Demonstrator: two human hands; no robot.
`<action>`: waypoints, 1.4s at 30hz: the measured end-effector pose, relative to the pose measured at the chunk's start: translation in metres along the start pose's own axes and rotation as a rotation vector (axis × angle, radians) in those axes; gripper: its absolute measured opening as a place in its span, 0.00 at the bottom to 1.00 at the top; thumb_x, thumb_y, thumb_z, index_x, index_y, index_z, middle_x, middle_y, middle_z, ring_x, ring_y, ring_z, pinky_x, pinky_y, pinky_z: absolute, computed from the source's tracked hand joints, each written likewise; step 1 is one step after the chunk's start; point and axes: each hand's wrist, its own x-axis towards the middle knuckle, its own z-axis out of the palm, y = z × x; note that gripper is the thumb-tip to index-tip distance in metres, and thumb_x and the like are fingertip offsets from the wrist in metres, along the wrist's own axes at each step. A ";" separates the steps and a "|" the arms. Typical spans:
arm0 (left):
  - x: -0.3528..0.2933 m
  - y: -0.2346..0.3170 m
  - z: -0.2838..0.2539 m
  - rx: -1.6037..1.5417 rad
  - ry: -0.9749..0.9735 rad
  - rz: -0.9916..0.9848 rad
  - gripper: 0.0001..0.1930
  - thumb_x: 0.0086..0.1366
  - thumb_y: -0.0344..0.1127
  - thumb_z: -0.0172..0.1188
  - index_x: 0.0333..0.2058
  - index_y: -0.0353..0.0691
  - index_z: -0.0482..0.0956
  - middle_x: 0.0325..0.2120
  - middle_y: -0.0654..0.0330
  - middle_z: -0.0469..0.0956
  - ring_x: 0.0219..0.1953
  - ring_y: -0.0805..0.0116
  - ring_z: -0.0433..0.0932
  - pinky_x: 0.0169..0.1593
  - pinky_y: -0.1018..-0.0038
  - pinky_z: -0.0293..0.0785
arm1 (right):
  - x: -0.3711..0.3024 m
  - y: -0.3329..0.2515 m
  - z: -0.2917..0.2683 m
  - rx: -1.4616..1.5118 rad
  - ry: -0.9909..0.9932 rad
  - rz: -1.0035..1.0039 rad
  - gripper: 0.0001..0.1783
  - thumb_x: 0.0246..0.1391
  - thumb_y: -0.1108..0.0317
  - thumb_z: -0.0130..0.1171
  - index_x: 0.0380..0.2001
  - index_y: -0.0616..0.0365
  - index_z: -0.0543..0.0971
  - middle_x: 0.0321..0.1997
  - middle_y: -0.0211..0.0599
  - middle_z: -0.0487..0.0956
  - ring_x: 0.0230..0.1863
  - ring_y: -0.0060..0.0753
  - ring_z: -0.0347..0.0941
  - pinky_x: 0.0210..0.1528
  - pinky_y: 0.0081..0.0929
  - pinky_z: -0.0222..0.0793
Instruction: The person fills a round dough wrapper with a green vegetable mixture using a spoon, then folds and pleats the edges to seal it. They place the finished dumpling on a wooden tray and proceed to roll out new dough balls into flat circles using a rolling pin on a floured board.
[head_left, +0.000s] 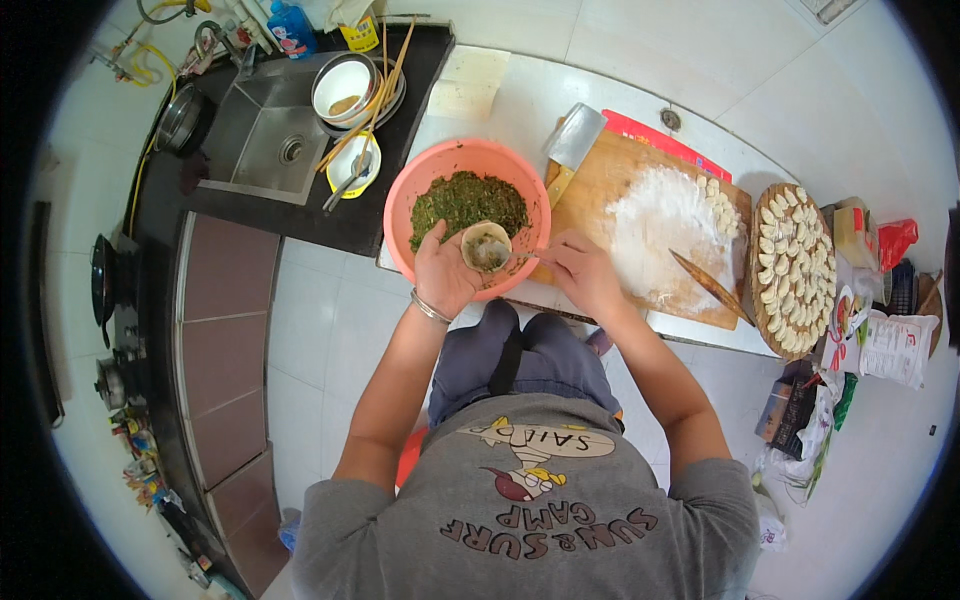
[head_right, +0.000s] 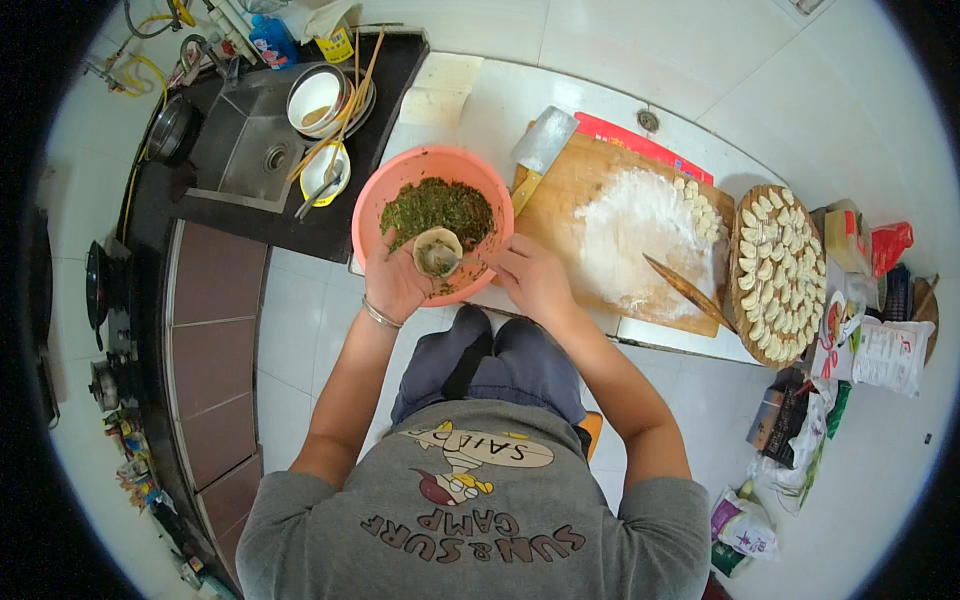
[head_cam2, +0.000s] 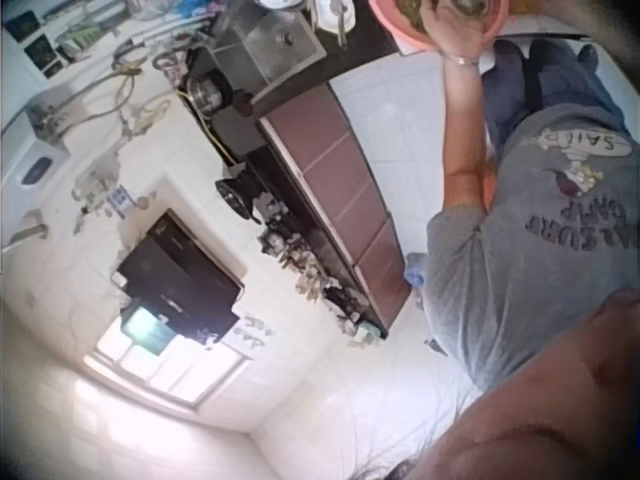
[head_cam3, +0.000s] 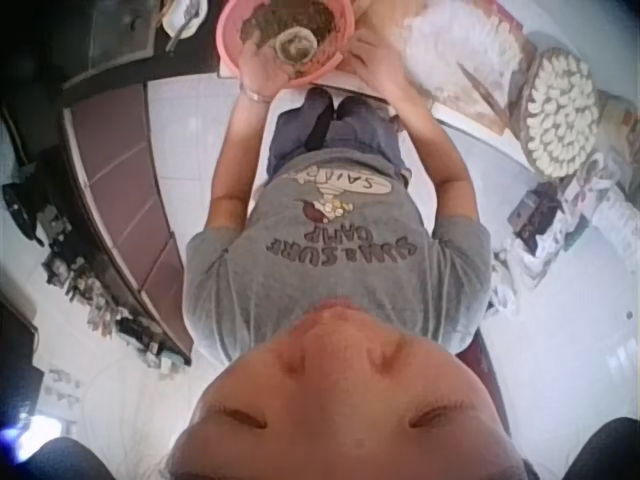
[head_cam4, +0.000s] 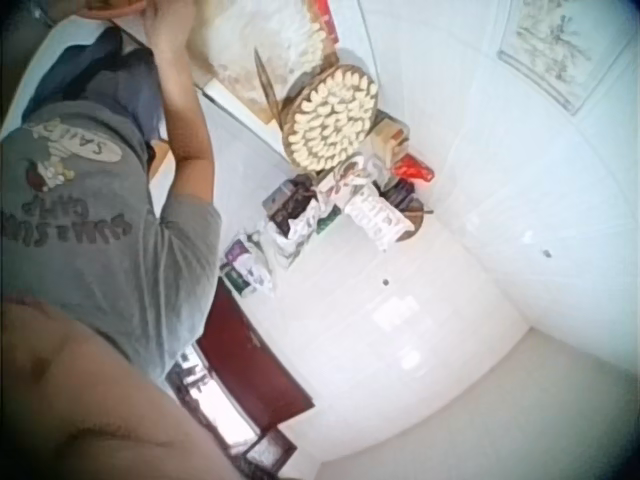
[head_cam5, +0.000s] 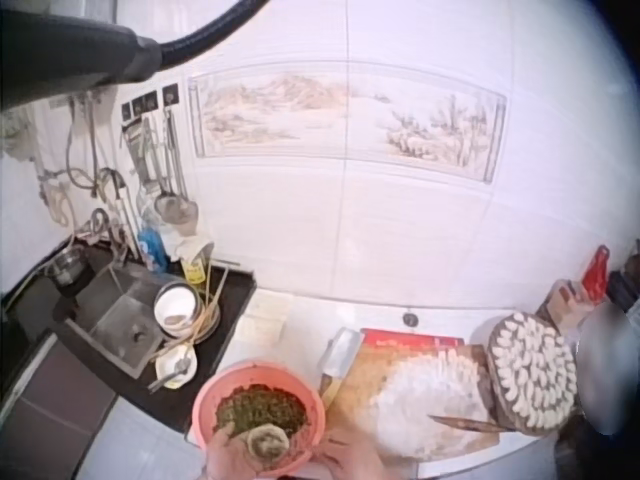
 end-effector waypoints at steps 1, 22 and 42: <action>0.001 0.000 -0.003 0.007 -0.018 -0.005 0.35 0.70 0.57 0.33 0.59 0.28 0.62 0.57 0.46 0.67 0.60 0.52 0.66 0.62 0.51 0.62 | 0.001 0.001 -0.001 -0.013 0.000 -0.013 0.08 0.44 0.77 0.62 0.31 0.57 0.81 0.31 0.39 0.75 0.33 0.44 0.75 0.33 0.34 0.72; -0.007 -0.003 -0.026 -0.023 0.031 0.107 0.35 0.69 0.58 0.39 0.60 0.29 0.61 0.58 0.48 0.67 0.60 0.50 0.66 0.62 0.50 0.64 | -0.004 0.047 0.124 -0.686 -0.174 0.224 0.06 0.47 0.68 0.58 0.27 0.52 0.83 0.33 0.37 0.77 0.40 0.38 0.74 0.45 0.36 0.66; 0.024 -0.114 0.096 0.195 -0.167 -0.118 0.19 0.72 0.38 0.43 0.54 0.30 0.69 0.49 0.52 0.76 0.51 0.61 0.77 0.55 0.64 0.76 | -0.077 -0.002 -0.109 -0.174 0.290 -0.069 0.13 0.45 0.73 0.63 0.37 0.53 0.80 0.35 0.34 0.76 0.37 0.42 0.73 0.40 0.38 0.68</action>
